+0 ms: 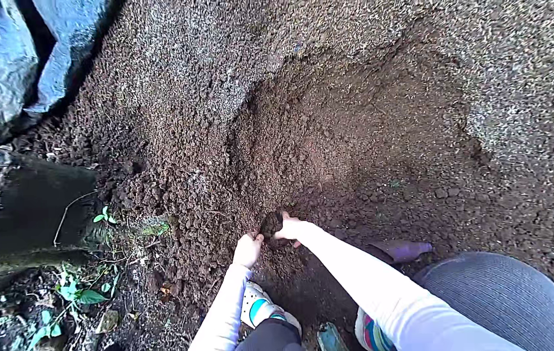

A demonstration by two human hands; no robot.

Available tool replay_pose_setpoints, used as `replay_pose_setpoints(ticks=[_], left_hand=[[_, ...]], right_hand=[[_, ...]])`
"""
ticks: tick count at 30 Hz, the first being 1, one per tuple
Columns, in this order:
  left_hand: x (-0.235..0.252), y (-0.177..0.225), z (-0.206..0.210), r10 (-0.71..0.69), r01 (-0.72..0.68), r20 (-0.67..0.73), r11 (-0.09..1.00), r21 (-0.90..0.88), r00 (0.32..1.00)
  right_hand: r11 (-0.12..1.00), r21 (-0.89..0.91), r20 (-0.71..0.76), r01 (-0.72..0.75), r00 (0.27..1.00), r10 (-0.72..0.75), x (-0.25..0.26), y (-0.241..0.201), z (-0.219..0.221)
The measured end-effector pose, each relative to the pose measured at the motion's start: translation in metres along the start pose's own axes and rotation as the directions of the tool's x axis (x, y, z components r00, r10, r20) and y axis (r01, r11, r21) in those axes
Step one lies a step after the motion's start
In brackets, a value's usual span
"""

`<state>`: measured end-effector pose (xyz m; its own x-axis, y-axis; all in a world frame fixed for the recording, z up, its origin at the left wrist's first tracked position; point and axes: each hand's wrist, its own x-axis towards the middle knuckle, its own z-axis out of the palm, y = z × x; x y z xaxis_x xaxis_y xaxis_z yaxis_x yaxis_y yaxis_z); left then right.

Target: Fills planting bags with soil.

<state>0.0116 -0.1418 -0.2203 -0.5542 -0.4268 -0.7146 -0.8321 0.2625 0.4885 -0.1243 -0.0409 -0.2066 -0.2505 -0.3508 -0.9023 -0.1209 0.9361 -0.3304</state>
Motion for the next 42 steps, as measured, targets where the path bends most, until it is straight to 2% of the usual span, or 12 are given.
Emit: replay_pose_setpoints(ticks=[2,7,19,22,25,27,29,33,36,40,42], left_hand=[[0.001,-0.006,0.005,0.011,-0.01,0.015,0.997,-0.07,1.0],[0.0,-0.003,0.004,0.001,0.004,0.032,0.987,-0.161,0.999],[-0.005,0.001,0.01,-0.027,0.027,0.016,1.0,0.016,1.0],[-0.005,-0.001,0.006,-0.05,0.05,-0.002,0.999,0.002,0.999],[0.003,0.009,-0.009,0.019,-0.019,-0.022,1.0,0.004,1.0],[0.022,0.014,-0.01,0.09,-0.091,0.044,0.995,0.028,0.995],[0.041,0.02,-0.01,0.091,-0.096,0.113,0.995,0.034,0.989],[0.051,0.031,-0.01,0.028,-0.005,0.25,0.996,-0.093,0.968],[0.051,0.03,-0.001,0.033,-0.008,0.242,0.995,-0.103,0.97],[0.056,0.02,0.007,0.149,-0.142,0.16,0.989,-0.051,0.976],[0.056,0.017,0.012,0.195,-0.194,0.096,0.981,-0.016,0.976]], right_hand=[[0.996,0.086,0.031,0.009,0.999,-0.011,-0.004,0.001,0.004],[0.997,0.082,-0.069,0.012,0.998,-0.006,0.009,0.005,0.015],[0.998,-0.046,-0.194,-0.044,0.98,0.034,0.02,-0.006,0.032],[1.0,-0.012,-0.199,0.02,0.98,-0.022,0.019,0.007,0.03],[0.994,0.06,-0.141,0.095,0.986,-0.086,0.007,0.022,0.009],[0.993,-0.082,-0.153,0.079,0.984,-0.091,-0.005,0.026,0.0],[0.959,-0.279,-0.159,0.045,0.983,-0.093,-0.009,0.022,-0.005],[0.924,-0.375,-0.175,0.075,0.973,-0.15,-0.007,0.016,-0.012],[0.923,-0.373,-0.191,0.091,0.966,-0.173,-0.008,0.017,-0.008],[0.899,-0.422,-0.201,0.117,0.955,-0.219,-0.013,0.015,0.001],[0.861,-0.478,-0.159,0.175,0.947,-0.28,-0.014,0.019,0.0]])
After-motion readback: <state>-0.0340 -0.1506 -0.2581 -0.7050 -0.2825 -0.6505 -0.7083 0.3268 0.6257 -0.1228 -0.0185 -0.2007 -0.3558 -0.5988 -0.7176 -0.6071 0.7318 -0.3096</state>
